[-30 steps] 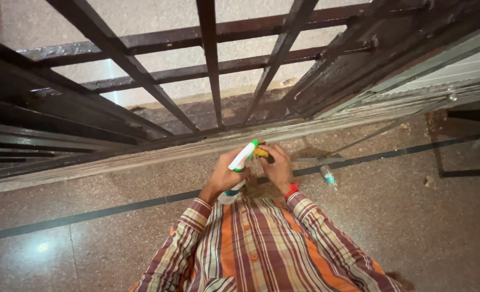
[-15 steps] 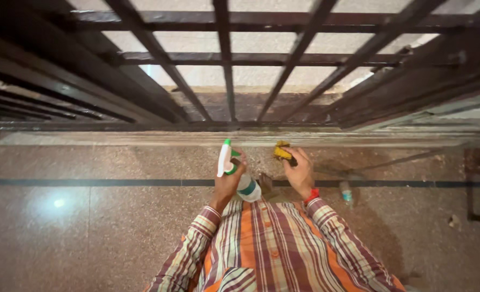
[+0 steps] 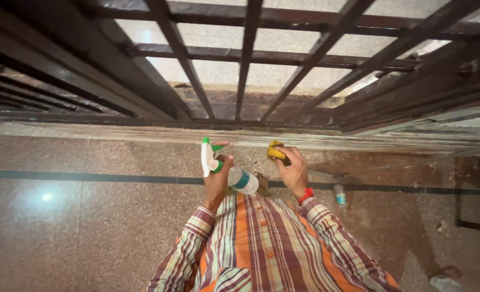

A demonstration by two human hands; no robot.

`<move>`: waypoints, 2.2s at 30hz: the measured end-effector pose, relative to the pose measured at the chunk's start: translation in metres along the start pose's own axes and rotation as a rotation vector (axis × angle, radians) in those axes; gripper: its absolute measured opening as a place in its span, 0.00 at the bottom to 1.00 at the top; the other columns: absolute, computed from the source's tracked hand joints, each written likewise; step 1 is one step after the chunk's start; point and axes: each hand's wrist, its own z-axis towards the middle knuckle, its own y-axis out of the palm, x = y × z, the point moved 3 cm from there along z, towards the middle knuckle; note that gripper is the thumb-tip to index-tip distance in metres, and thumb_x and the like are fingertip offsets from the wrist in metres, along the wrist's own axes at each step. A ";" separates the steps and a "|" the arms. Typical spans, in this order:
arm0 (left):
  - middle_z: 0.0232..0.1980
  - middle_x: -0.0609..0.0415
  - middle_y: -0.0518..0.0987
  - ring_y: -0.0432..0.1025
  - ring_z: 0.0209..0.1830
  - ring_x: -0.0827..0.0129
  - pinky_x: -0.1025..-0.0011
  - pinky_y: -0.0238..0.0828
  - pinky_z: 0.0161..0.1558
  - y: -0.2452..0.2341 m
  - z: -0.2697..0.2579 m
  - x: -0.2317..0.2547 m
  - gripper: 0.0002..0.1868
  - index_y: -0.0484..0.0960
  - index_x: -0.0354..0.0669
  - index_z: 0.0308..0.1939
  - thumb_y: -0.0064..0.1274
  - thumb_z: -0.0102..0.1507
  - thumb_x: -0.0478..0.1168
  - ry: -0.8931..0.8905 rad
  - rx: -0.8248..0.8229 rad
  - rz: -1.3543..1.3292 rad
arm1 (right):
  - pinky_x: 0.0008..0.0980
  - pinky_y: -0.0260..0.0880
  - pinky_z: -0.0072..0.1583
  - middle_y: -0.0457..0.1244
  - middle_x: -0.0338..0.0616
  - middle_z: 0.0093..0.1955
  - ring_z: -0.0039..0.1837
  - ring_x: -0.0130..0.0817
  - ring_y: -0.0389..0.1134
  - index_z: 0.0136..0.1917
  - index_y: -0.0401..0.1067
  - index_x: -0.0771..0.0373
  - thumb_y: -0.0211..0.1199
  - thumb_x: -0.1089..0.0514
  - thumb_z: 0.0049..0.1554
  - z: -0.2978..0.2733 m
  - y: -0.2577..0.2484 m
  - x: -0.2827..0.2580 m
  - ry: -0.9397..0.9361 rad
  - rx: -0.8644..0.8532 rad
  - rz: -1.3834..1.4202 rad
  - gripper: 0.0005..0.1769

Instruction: The person wipes a metal gate using a cloth while holding a spray bottle.

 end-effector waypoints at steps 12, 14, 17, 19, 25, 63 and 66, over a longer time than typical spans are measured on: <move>0.38 0.58 0.77 0.71 0.36 0.79 0.76 0.71 0.41 0.053 -0.003 0.022 0.26 0.75 0.45 0.63 0.55 0.61 0.27 0.036 -0.223 0.181 | 0.42 0.68 0.64 0.65 0.54 0.62 0.64 0.51 0.68 0.63 0.70 0.66 0.65 0.66 0.56 0.005 -0.074 0.021 -0.054 0.635 -0.146 0.21; 0.54 0.54 0.77 0.73 0.38 0.77 0.76 0.73 0.42 0.064 -0.004 0.035 0.26 0.73 0.42 0.62 0.55 0.60 0.26 0.212 -0.257 0.154 | 0.41 0.71 0.62 0.65 0.52 0.61 0.62 0.47 0.69 0.65 0.68 0.67 0.66 0.65 0.58 0.009 -0.090 0.022 -0.005 0.752 -0.050 0.21; 0.65 0.50 0.75 0.75 0.40 0.75 0.74 0.77 0.43 0.071 -0.006 0.049 0.25 0.72 0.40 0.61 0.56 0.60 0.26 0.380 -0.277 0.177 | 0.40 0.73 0.57 0.67 0.50 0.57 0.57 0.43 0.70 0.65 0.72 0.64 0.66 0.62 0.58 0.026 -0.103 0.018 -0.153 0.675 -0.242 0.21; 0.66 0.50 0.74 0.77 0.40 0.75 0.74 0.80 0.43 0.073 -0.001 0.056 0.27 0.70 0.40 0.63 0.58 0.60 0.27 0.430 -0.236 0.168 | 0.38 0.72 0.49 0.70 0.49 0.52 0.49 0.42 0.72 0.64 0.74 0.58 0.66 0.56 0.57 0.051 -0.095 0.023 0.014 0.506 -0.395 0.21; 0.70 0.48 0.67 0.77 0.43 0.72 0.73 0.81 0.45 0.076 0.014 0.085 0.36 0.64 0.41 0.70 0.60 0.60 0.27 0.535 -0.181 0.103 | 0.40 0.67 0.36 0.67 0.46 0.32 0.31 0.40 0.69 0.69 0.71 0.47 0.61 0.48 0.64 0.051 -0.081 0.024 0.146 0.374 -0.388 0.21; 0.60 0.52 0.70 0.70 0.40 0.77 0.77 0.73 0.43 0.080 0.041 0.130 0.36 0.65 0.38 0.67 0.59 0.56 0.22 0.357 -0.445 0.164 | 0.25 0.63 0.33 0.70 0.40 0.39 0.34 0.22 0.66 0.63 0.76 0.66 0.64 0.60 0.64 0.041 -0.074 0.039 0.325 0.455 0.466 0.14; 0.64 0.50 0.66 0.71 0.41 0.75 0.76 0.74 0.43 0.078 0.039 0.130 0.30 0.70 0.37 0.62 0.59 0.57 0.21 0.401 -0.439 0.238 | 0.20 0.64 0.32 0.71 0.36 0.39 0.33 0.18 0.66 0.66 0.73 0.64 0.62 0.58 0.63 0.047 -0.078 0.033 0.338 0.461 0.458 0.19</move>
